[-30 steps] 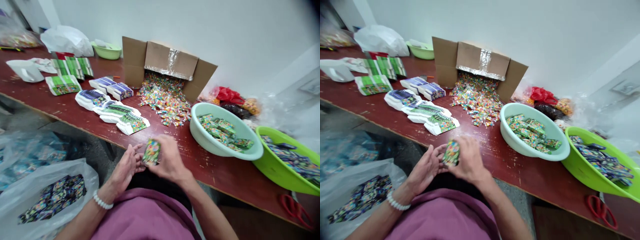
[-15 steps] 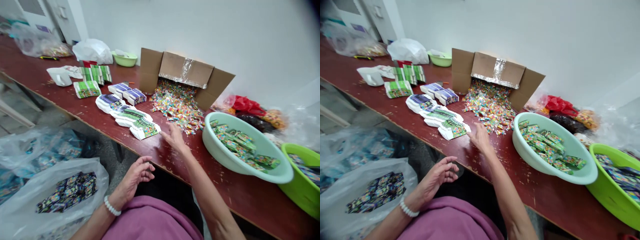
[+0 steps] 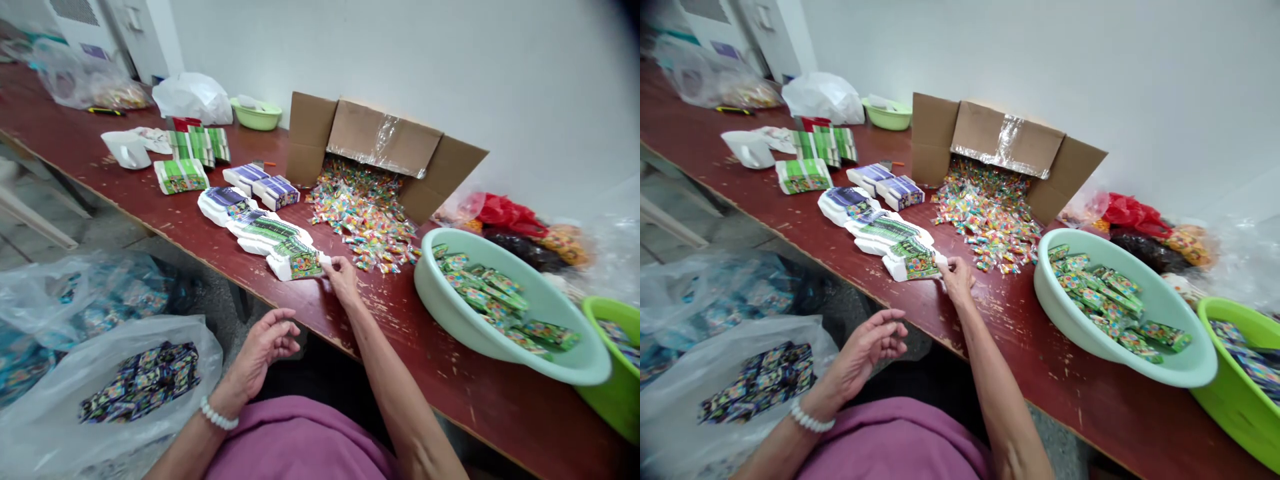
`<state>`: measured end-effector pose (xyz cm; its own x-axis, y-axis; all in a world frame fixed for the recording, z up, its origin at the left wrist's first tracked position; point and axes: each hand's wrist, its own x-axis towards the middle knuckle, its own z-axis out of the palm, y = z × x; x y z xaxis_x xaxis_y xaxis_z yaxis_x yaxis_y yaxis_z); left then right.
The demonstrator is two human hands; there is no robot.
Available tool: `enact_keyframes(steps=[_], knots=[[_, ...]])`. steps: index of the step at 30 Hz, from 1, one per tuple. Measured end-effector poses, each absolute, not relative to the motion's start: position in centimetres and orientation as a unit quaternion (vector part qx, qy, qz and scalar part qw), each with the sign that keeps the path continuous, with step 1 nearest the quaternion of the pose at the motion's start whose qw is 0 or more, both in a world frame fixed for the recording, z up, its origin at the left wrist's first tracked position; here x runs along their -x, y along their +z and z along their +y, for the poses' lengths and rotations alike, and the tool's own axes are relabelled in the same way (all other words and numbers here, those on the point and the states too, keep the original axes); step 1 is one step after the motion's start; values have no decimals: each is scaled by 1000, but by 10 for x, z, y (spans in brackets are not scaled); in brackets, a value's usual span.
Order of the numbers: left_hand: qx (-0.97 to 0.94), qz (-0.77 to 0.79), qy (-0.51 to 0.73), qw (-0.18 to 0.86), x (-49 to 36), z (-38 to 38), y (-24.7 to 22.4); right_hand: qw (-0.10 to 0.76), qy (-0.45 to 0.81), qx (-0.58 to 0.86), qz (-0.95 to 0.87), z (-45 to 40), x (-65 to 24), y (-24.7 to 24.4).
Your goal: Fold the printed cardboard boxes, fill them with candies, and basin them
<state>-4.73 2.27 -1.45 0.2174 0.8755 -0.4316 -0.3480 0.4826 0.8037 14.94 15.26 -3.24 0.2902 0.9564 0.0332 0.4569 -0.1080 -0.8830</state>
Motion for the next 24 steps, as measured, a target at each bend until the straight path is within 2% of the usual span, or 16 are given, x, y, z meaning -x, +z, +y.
enact_keyframes(steps=[6,8,12,14,19,24], knots=[[-323,499,569,568,77,43,7,455,461,540,-537,112,-174,1],[-344,469,527,620,76,44,16,458,512,483,-544,95,-174,14],[-326,306,306,841,56,33,24,441,579,398,-559,66,-161,35],[-319,221,226,894,45,24,22,421,595,391,-562,56,-154,41],[-339,197,217,894,38,9,20,394,599,387,-580,43,-151,45],[-365,187,220,885,41,6,24,421,621,366,-551,38,-152,45]])
